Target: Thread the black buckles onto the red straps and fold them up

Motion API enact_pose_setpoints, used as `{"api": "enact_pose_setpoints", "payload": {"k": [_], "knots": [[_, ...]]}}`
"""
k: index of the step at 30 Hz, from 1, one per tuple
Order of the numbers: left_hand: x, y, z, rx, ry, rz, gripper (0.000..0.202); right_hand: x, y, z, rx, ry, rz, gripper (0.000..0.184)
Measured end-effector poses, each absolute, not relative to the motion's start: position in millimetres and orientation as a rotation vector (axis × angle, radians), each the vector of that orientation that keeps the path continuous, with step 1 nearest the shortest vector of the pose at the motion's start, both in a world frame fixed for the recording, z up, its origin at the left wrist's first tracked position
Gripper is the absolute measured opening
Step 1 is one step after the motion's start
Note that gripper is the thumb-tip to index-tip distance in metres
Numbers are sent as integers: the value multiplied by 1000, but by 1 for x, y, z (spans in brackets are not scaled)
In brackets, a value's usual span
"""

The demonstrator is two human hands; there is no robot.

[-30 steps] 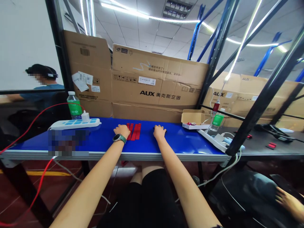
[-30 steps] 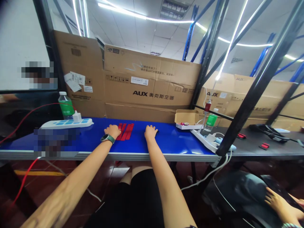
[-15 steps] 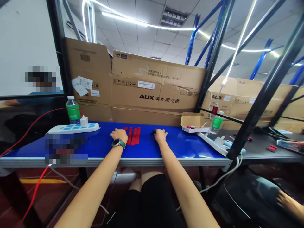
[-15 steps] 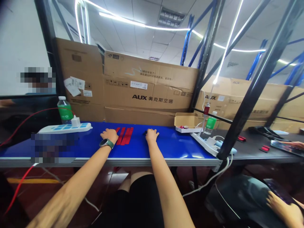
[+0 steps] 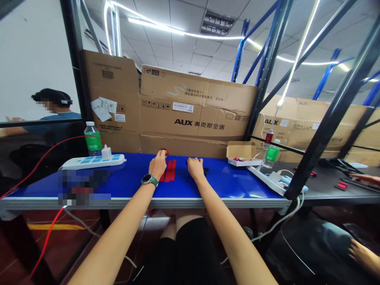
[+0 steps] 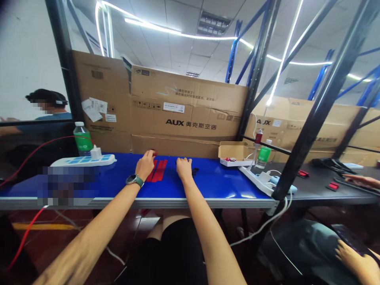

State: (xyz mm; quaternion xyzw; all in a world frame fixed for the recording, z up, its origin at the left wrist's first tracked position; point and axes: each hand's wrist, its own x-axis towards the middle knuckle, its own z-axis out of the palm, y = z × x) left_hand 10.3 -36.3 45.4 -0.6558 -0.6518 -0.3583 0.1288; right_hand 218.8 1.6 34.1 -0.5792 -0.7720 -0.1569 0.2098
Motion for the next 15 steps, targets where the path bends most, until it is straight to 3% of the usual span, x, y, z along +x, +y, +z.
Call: {"api": "enact_pose_setpoints", "payload": {"k": [7, 15], "knots": [[22, -34, 42, -2275, -1585, -1022, 44, 214, 0, 38, -1079, -2124, -103, 37], [18, -31, 40, -2236, -1599, -1094, 40, 211, -6, 35, -986, -2233, -58, 31]]}}
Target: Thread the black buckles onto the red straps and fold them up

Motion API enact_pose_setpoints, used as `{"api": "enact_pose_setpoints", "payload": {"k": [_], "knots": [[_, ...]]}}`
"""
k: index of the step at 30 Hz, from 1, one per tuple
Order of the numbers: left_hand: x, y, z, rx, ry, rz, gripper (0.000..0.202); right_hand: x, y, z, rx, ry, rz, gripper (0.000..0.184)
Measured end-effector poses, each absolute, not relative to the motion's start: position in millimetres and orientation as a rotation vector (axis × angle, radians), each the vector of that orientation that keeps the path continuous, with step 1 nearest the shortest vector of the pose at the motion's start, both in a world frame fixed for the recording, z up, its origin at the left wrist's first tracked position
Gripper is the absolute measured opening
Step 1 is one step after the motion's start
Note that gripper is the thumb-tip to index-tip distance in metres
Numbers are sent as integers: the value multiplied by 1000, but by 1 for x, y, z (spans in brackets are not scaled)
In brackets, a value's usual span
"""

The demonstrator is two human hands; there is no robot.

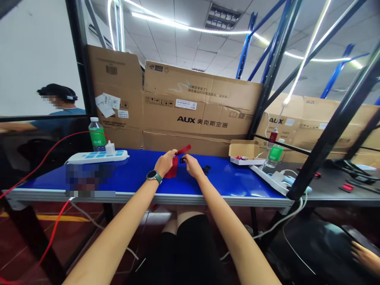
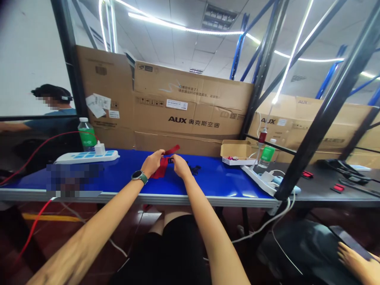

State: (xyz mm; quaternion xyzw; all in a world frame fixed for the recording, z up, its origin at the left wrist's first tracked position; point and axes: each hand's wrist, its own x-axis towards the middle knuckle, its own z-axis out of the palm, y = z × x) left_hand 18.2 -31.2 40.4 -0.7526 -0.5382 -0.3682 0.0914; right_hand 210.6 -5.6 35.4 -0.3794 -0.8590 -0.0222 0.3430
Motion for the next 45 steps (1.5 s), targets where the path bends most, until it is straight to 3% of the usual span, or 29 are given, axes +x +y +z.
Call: {"api": "enact_pose_setpoints", "payload": {"k": [7, 13, 19, 24, 33, 40, 45], "knots": [[21, -39, 42, -2474, -1331, -935, 33, 206, -6, 33, -931, -2240, -107, 29], [23, -36, 41, -2382, -1451, -923, 27, 206, -16, 40, -1049, -2190, -37, 37], [20, -30, 37, -2444, -1375, -973, 26, 206, -26, 42, -1019, -2229, -363, 44], [21, -33, 38, -2526, -1331, -966, 26, 205, -25, 42, -1071, -2306, -409, 37], [15, -24, 35, -2305, -1614, -1179, 30, 215, -20, 46, -1585, -1826, -376, 36], [13, -13, 27, -2428, -1466, -1352, 21, 208, -19, 40, -1305, -2259, -379, 37], [13, -7, 25, -2473, -1413, -1435, 22, 200, -17, 34, -1195, -2460, -329, 28]]}}
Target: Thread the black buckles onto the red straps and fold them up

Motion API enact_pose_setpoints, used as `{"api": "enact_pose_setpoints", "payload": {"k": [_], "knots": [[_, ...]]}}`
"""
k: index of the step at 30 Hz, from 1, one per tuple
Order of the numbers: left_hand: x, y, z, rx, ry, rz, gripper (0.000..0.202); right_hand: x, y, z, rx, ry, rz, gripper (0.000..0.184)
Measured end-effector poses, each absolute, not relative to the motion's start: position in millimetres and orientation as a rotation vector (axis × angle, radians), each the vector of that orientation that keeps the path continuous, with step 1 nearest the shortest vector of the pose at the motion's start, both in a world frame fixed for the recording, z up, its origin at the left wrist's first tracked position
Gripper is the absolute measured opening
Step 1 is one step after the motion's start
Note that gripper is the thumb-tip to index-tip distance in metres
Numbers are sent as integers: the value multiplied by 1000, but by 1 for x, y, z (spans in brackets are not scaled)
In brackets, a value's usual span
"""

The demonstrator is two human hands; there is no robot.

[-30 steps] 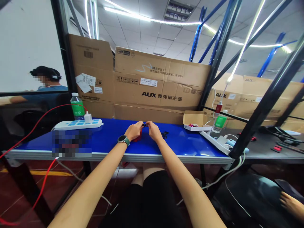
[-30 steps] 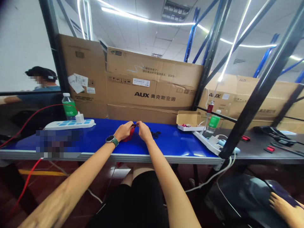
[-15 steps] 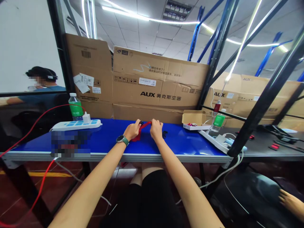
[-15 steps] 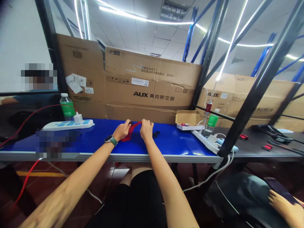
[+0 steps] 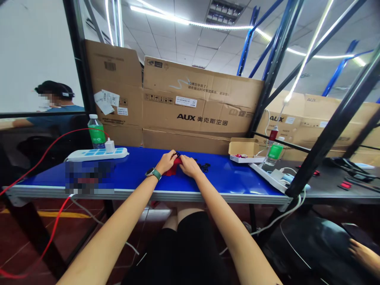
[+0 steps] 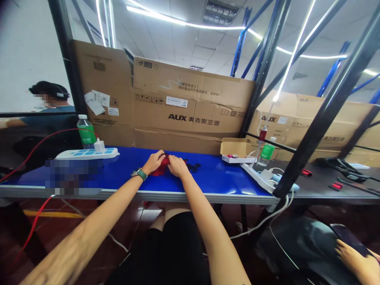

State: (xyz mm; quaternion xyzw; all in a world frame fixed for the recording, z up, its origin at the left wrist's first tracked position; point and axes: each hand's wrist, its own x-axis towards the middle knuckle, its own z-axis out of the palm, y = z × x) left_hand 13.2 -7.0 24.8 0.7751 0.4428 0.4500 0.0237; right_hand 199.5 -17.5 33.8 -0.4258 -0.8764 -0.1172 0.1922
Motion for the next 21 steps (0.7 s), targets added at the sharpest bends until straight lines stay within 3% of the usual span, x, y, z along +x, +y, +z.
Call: {"api": "enact_pose_setpoints", "payload": {"k": [4, 21], "knots": [[12, -1, 24, 2299, 1272, 1506, 24, 204, -15, 30, -1266, -2276, -228, 36], [13, 8, 15, 2085, 870, 1429, 26, 211, 20, 20, -941, -2173, 99, 17]]}}
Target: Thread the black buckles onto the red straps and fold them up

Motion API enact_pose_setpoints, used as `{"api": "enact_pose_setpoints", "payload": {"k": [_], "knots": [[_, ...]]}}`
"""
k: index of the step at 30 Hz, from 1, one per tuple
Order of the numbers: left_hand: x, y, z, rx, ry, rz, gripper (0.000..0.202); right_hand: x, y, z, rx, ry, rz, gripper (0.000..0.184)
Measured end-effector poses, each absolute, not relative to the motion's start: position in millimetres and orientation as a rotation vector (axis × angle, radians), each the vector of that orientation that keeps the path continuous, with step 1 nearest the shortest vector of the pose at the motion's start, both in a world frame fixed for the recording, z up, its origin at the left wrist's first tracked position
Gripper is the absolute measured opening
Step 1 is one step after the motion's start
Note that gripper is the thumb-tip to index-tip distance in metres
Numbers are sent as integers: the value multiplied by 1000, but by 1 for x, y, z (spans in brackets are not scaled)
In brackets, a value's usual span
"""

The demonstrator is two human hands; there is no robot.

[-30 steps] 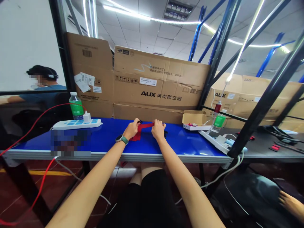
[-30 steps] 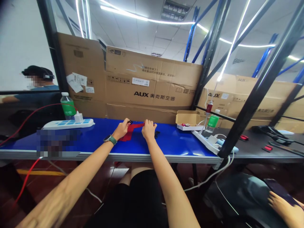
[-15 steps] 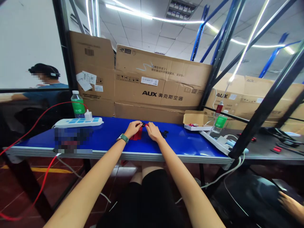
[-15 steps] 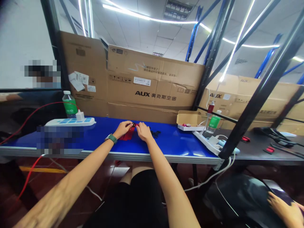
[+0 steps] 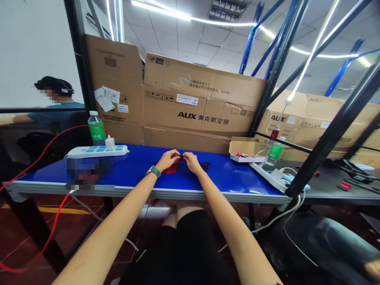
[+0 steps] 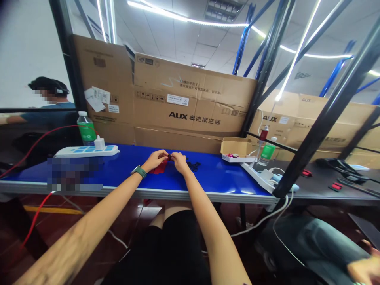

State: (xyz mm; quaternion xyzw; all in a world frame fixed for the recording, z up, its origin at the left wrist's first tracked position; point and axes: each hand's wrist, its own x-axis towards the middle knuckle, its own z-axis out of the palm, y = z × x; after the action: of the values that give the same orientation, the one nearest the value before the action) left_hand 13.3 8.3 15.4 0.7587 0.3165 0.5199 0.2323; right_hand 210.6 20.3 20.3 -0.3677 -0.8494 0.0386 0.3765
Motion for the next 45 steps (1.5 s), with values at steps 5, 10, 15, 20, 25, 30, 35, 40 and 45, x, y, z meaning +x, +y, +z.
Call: {"api": "enact_pose_setpoints", "payload": {"k": [5, 10, 15, 20, 25, 30, 35, 40, 45], "knots": [[13, 8, 14, 2078, 978, 1466, 24, 211, 16, 22, -785, -1996, 356, 22], [14, 5, 15, 2102, 996, 1438, 19, 209, 9, 23, -741, -2099, 240, 22], [13, 5, 15, 2068, 1019, 1431, 17, 209, 10, 25, -703, -2096, 222, 11], [14, 7, 13, 2106, 1084, 1440, 15, 209, 15, 24, -766, -2017, 174, 11], [13, 6, 13, 2140, 1193, 1465, 16, 207, 20, 22, -706, -1890, 341, 6], [14, 3, 15, 2164, 1251, 1478, 15, 208, 23, 20, -735, -1920, 365, 13], [17, 1, 15, 2185, 1152, 1446, 19, 207, 20, 16, -752, -1972, 462, 19], [19, 0, 14, 2160, 1092, 1405, 19, 206, 15, 17, -875, -1887, 540, 29], [19, -2, 15, 2097, 1043, 1367, 24, 206, 13, 19, -879, -1886, 519, 28]]}}
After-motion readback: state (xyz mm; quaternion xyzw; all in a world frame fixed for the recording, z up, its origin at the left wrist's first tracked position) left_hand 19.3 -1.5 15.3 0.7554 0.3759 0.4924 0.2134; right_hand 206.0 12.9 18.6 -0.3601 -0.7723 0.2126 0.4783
